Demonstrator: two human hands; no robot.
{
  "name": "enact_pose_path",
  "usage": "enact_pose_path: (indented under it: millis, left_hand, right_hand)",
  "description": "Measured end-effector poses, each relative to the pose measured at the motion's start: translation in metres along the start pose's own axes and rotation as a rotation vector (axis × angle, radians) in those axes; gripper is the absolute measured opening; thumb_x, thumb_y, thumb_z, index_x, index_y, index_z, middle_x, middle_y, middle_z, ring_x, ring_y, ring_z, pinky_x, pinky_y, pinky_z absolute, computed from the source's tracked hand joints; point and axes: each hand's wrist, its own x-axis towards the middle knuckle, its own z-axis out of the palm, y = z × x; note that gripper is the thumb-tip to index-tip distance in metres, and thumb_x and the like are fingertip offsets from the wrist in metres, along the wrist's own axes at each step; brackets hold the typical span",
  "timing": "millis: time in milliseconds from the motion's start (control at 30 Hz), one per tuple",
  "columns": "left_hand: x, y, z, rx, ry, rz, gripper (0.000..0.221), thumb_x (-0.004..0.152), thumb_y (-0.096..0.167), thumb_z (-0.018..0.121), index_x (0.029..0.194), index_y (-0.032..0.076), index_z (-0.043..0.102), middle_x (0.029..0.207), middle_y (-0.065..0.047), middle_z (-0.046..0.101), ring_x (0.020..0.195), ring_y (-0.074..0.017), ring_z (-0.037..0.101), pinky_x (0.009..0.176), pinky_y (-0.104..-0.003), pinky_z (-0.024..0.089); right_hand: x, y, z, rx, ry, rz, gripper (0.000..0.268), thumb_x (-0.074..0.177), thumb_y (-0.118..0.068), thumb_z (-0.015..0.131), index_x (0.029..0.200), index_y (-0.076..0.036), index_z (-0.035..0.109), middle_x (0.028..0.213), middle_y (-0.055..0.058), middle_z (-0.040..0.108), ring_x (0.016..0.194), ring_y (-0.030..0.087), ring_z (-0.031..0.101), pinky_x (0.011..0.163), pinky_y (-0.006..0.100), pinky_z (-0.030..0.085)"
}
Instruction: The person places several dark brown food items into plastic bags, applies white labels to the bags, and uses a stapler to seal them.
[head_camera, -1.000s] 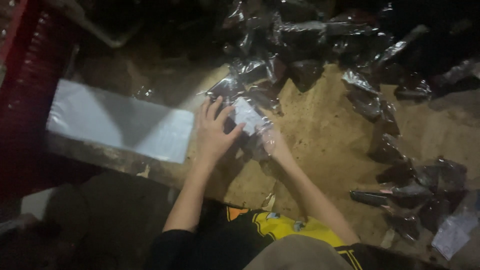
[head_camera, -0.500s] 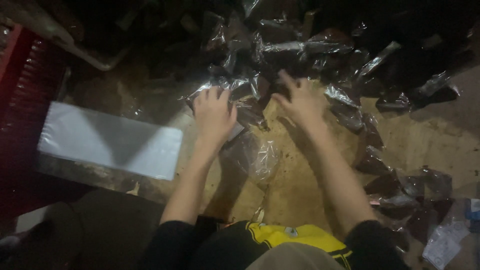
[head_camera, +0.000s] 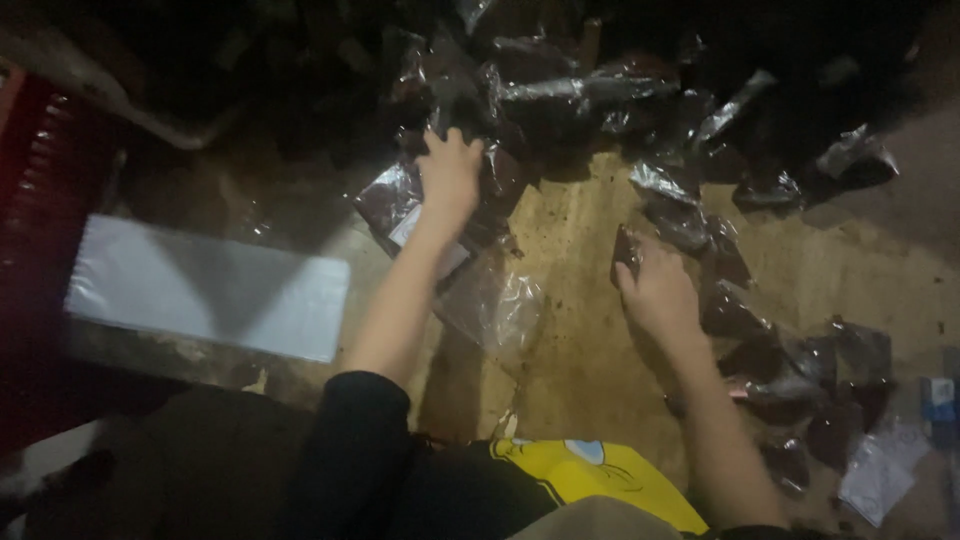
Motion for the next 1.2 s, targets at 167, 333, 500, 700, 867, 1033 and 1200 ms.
enact_pose_path:
  millis: [167, 333, 500, 700, 867, 1033, 1200]
  left_hand:
    - [-0.039, -0.011, -0.061, -0.449, 0.045, 0.014, 0.041, 0.076, -0.007, 0.078, 0.113, 0.008, 0.069, 0.116, -0.021, 0.064, 0.112, -0.0495, 0.062, 0.078, -0.052, 0.061]
    - [-0.088, -0.019, -0.096, -1.279, -0.011, 0.207, 0.034, 0.078, -0.012, 0.067, 0.103, 0.011, 0.067, 0.106, -0.013, 0.072, 0.109, -0.0385, 0.070, 0.088, -0.054, 0.057]
    - [-0.119, 0.010, -0.127, -1.752, -0.440, 0.332, 0.030, 0.082, -0.006, 0.071, 0.109, 0.006, 0.066, 0.107, -0.008, 0.070, 0.093, -0.0166, 0.070, 0.077, -0.027, 0.059]
    - [-0.147, 0.062, -0.017, -1.591, -0.106, 0.096, 0.071, 0.089, -0.003, 0.073, 0.151, 0.009, 0.041, 0.136, -0.020, 0.058, 0.115, -0.0337, 0.067, 0.094, -0.046, 0.062]
    - [-0.212, 0.061, -0.027, -0.461, 0.590, 0.505, 0.008, 0.090, 0.022, 0.069, 0.091, 0.013, 0.068, 0.111, -0.010, 0.055, 0.104, -0.0337, 0.056, 0.080, -0.041, 0.047]
    - [-0.225, 0.044, 0.014, -0.233, 0.572, 0.592, 0.014, 0.080, 0.029, 0.078, 0.084, 0.016, 0.075, 0.130, -0.014, 0.062, 0.116, -0.0393, 0.057, 0.089, -0.049, 0.047]
    - [-0.219, 0.037, 0.023, -0.182, 0.500, 0.540, 0.008, 0.091, 0.011, 0.066, 0.088, 0.007, 0.072, 0.096, -0.009, 0.062, 0.082, -0.0267, 0.061, 0.071, -0.036, 0.050]
  right_hand:
    - [-0.022, 0.021, -0.001, 0.696, -0.013, 0.089, 0.058, 0.091, -0.027, 0.074, 0.141, -0.013, 0.048, 0.132, 0.023, 0.063, 0.126, 0.042, 0.057, 0.105, 0.056, 0.045]
    - [-0.044, -0.014, -0.029, 1.663, 0.124, -0.002, 0.011, 0.102, -0.020, 0.061, 0.104, -0.010, 0.060, 0.092, 0.008, 0.066, 0.093, 0.021, 0.070, 0.087, 0.032, 0.055]
    - [-0.065, -0.082, -0.088, 1.155, -0.097, -0.427, 0.056, 0.096, -0.005, 0.062, 0.144, 0.015, 0.040, 0.158, 0.031, 0.033, 0.147, 0.041, 0.026, 0.122, 0.053, 0.021]
    - [-0.067, -0.076, -0.088, 0.544, -0.241, -0.196, 0.054, 0.098, -0.042, 0.057, 0.144, -0.021, 0.037, 0.131, 0.029, 0.060, 0.123, 0.050, 0.058, 0.102, 0.060, 0.045]
    - [-0.073, -0.066, -0.023, -0.373, -0.277, -0.149, 0.051, 0.100, -0.040, 0.051, 0.149, -0.038, 0.039, 0.147, 0.019, 0.050, 0.121, 0.045, 0.061, 0.086, 0.060, 0.054]
    - [-0.080, -0.021, 0.056, -0.631, 0.029, -0.337, 0.063, 0.086, -0.037, 0.065, 0.146, -0.042, 0.046, 0.147, 0.025, 0.049, 0.100, 0.043, 0.067, 0.065, 0.058, 0.056]
    - [-0.103, -0.066, -0.045, 0.363, -0.559, -0.293, 0.047, 0.083, -0.028, 0.073, 0.127, -0.009, 0.073, 0.127, 0.026, 0.070, 0.113, 0.048, 0.067, 0.094, 0.056, 0.055]
